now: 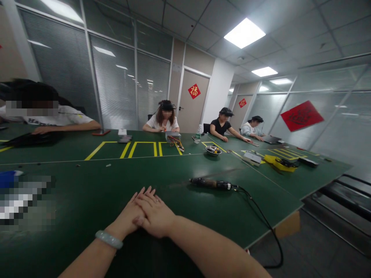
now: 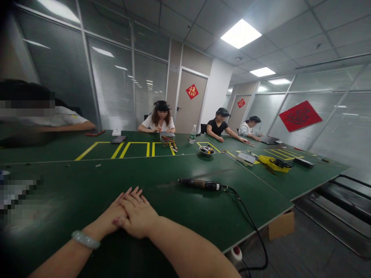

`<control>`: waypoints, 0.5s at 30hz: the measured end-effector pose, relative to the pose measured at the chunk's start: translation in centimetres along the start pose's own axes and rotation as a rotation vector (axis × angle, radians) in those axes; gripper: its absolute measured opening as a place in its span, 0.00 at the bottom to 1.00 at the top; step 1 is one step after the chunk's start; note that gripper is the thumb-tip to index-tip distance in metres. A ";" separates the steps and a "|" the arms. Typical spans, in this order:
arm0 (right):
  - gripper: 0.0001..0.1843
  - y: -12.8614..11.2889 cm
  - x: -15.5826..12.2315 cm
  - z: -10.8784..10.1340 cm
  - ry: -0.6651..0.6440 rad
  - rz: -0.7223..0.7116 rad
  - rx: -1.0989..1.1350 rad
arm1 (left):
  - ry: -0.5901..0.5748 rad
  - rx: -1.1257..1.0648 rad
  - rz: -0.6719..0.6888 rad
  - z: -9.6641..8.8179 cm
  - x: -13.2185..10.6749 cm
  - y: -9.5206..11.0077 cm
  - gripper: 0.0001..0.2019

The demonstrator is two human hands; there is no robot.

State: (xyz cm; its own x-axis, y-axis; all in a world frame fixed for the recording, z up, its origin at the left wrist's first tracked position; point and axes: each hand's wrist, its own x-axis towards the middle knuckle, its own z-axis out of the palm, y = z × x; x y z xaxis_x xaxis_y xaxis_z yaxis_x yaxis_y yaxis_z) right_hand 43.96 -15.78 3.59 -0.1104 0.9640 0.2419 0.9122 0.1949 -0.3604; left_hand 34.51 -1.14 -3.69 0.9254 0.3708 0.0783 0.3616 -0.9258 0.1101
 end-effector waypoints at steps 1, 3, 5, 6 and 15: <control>0.34 0.5 0.0 -0.1 0.006 -0.013 -0.026 | 0.000 -0.012 0.004 -0.2 -0.1 0.1 0.32; 0.35 2.3 -0.1 -0.7 0.040 -0.027 -0.102 | 0.017 -0.054 -0.002 -0.7 -0.2 0.3 0.32; 0.35 5.2 -0.8 -1.9 0.112 -0.002 -0.204 | 0.048 -0.103 -0.051 -1.2 -0.3 0.6 0.33; 0.35 7.0 -1.5 -2.8 0.162 0.036 -0.261 | 0.056 -0.128 -0.075 -1.4 -0.4 0.7 0.34; 0.34 23.7 -18.6 -11.4 0.505 0.890 -0.646 | -0.001 -0.243 -0.116 -2.3 -0.7 0.8 0.35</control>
State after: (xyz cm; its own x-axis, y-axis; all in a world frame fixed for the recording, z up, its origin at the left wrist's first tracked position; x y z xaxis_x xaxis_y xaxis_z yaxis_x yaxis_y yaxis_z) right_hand 72.14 -31.12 0.81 0.6910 0.5075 0.5147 0.6357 -0.7657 -0.0984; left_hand 33.89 -1.97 -1.41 0.8794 0.4734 0.0506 0.4277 -0.8322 0.3528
